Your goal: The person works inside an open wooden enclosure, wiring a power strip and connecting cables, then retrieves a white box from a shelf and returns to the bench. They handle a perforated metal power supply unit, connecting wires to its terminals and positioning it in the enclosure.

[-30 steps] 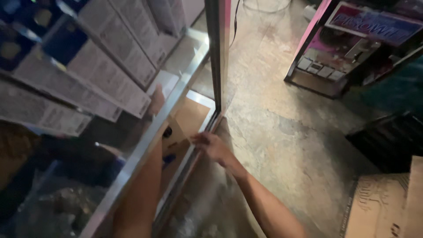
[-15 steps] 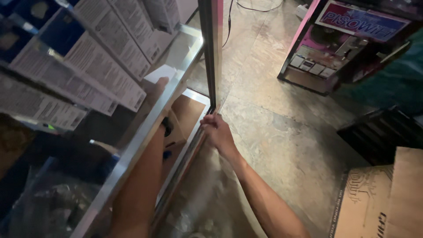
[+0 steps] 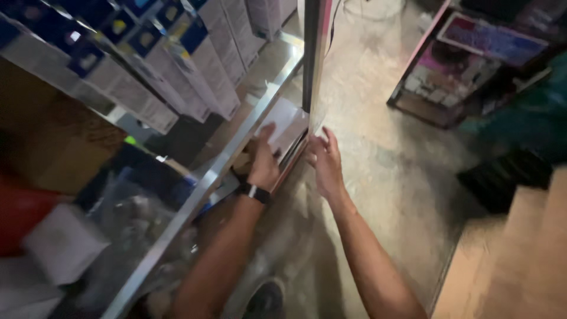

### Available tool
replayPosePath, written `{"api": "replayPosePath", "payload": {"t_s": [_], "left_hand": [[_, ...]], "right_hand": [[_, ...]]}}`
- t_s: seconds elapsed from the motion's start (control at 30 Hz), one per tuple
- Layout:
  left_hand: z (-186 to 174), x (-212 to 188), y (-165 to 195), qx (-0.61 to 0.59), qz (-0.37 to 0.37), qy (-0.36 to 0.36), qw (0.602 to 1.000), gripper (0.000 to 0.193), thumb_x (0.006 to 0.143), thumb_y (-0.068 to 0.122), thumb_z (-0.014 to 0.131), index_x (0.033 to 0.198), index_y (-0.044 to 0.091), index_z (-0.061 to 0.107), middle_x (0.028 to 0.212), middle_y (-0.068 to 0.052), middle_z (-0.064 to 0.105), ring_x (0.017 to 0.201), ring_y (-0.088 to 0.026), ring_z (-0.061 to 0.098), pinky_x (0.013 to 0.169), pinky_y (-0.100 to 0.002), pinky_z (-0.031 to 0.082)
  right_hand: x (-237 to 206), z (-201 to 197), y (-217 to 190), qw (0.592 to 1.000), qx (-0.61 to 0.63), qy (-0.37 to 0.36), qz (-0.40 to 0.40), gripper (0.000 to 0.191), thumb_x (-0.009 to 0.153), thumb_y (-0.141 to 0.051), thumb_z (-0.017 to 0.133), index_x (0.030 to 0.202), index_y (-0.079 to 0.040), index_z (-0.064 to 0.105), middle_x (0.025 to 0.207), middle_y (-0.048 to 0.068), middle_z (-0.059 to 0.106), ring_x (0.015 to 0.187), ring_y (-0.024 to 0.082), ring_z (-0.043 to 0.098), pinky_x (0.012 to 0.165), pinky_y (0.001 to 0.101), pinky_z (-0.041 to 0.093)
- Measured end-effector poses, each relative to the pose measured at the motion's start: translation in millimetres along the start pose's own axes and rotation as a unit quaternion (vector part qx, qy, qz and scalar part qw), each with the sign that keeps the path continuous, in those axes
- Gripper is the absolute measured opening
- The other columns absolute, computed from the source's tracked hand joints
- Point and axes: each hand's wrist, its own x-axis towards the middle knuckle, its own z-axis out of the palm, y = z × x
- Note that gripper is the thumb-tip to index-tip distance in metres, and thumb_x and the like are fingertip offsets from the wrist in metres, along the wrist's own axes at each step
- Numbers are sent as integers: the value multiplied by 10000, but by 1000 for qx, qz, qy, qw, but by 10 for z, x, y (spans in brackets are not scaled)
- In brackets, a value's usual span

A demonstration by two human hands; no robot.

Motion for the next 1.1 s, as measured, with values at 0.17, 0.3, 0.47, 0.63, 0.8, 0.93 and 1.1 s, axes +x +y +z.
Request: {"api": "replayPosePath", "payload": {"t_s": [0.17,0.3,0.47,0.63,0.8,0.93,1.1], "left_hand": [[87,-968,91,-13,35,-82,996,485,871,200,725,1317,47,606,1235,-91,679,1089,-233,670,921,-397,544],[116,-1574,162,41,41,-42,997,540,851,135,707,1342,80,490,1216,-69,639,1064,-207,657,861,-397,548],[213,-2289,235,77,118,-77,987,555,897,153,709,1353,107,395,1296,-23,594,1197,-140,594,993,-311,508],[77,-3005,540,28,72,-73,994,422,1076,349,599,1323,37,457,1166,-84,545,1002,-168,522,828,-329,455],[3,-3813,1208,177,104,-66,977,483,1068,401,519,1395,48,567,1300,-99,555,1099,-186,483,912,-339,404],[-103,-4497,1858,239,184,-156,940,611,1014,375,541,1527,63,428,1577,-122,463,1452,-243,436,1170,-363,351],[-257,-5320,2511,314,281,-237,875,749,984,336,656,1585,6,354,1703,-210,280,1585,-328,271,1261,-410,262]], "right_hand": [[-522,65,-281,995,77,3,60,722,976,-355,592,1597,-184,266,1404,24,545,1192,206,580,877,410,525],[-1033,197,-503,994,67,55,59,674,979,-301,645,1564,-146,349,1399,63,552,1187,229,586,886,420,537],[-1621,383,-1108,992,31,97,75,682,943,-248,675,1534,-187,340,1379,46,536,1213,214,575,893,443,540],[-2187,593,-1813,995,83,32,42,691,929,-195,662,1541,-105,353,1364,128,590,1237,269,591,1002,421,522],[-2890,769,-2361,995,85,-21,45,669,939,-207,604,1547,-87,353,1413,91,567,1276,229,578,1064,377,468],[-3375,964,-2648,992,93,-58,67,619,944,-231,597,1510,-45,430,1399,117,589,1271,253,593,1072,388,473],[-4036,1403,-2947,994,37,-96,43,586,948,-240,597,1485,-45,468,1352,116,619,1219,246,611,1031,388,489]]}}
